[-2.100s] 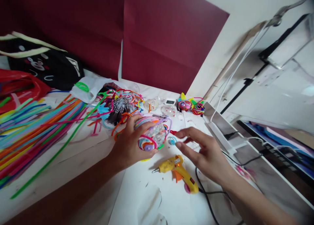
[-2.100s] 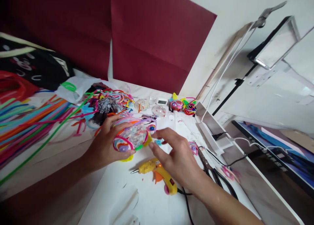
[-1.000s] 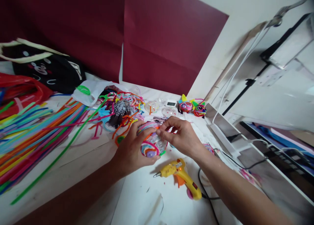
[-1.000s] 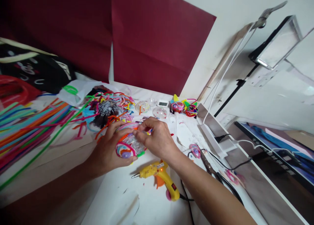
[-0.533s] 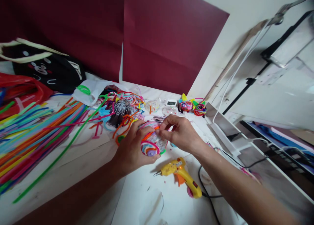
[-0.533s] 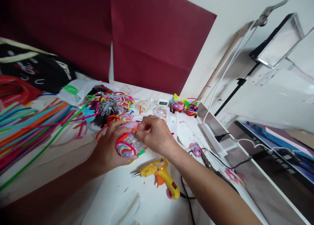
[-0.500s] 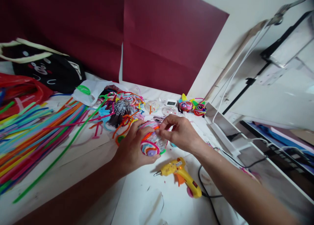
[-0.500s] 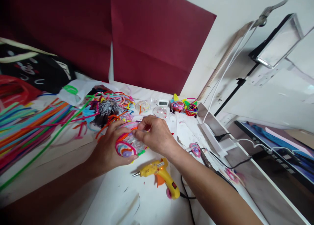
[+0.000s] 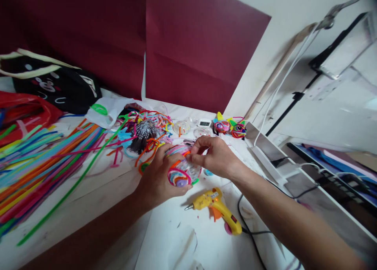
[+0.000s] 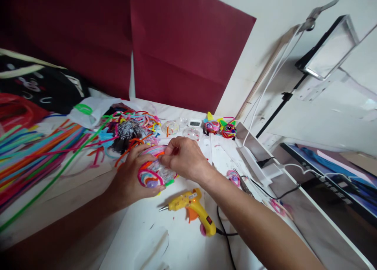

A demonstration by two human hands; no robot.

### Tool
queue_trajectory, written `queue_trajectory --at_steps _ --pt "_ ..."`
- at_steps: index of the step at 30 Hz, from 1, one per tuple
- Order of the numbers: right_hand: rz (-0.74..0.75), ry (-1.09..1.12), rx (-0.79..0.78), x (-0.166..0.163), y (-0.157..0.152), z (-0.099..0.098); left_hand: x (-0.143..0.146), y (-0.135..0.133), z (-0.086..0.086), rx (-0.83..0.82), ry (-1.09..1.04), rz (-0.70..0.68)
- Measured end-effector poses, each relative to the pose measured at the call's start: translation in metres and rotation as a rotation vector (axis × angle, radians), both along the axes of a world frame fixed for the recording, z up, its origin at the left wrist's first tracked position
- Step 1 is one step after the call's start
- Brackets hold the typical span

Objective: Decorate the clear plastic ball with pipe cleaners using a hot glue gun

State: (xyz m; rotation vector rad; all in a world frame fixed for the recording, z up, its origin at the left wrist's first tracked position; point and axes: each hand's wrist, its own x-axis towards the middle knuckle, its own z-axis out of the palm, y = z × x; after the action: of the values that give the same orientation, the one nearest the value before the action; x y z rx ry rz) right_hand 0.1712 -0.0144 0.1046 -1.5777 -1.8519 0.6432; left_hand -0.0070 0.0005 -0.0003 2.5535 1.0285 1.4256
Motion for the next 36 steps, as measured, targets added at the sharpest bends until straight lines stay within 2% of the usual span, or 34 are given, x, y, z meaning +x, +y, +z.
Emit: queue_trajectory --at_steps 9,14,18,23,28,31,36 --pt "-0.002 -0.018 -0.003 0.000 0.000 0.000 0.000 0.002 0.000 0.017 0.009 -0.022" --pt "0.091 0.084 -0.014 0.010 0.003 -0.004 -0.001 0.000 0.004 0.028 0.002 -0.032" --pt "0.096 0.085 0.205 0.023 0.002 -0.005 -0.002 0.000 0.008 0.026 -0.032 -0.019" --pt "0.154 -0.098 0.514 0.037 -0.002 -0.011 -0.004 0.001 0.011 0.018 -0.078 -0.027" --pt "0.278 -0.228 0.676 0.042 -0.002 -0.025 -0.004 0.000 0.011 -0.015 -0.123 -0.055" --pt "0.287 -0.275 0.770 0.041 -0.001 -0.031 -0.003 -0.001 0.011 -0.027 -0.138 -0.068" --pt "0.285 -0.314 0.830 0.041 -0.001 -0.038 -0.002 -0.001 0.012 -0.005 -0.163 -0.086"
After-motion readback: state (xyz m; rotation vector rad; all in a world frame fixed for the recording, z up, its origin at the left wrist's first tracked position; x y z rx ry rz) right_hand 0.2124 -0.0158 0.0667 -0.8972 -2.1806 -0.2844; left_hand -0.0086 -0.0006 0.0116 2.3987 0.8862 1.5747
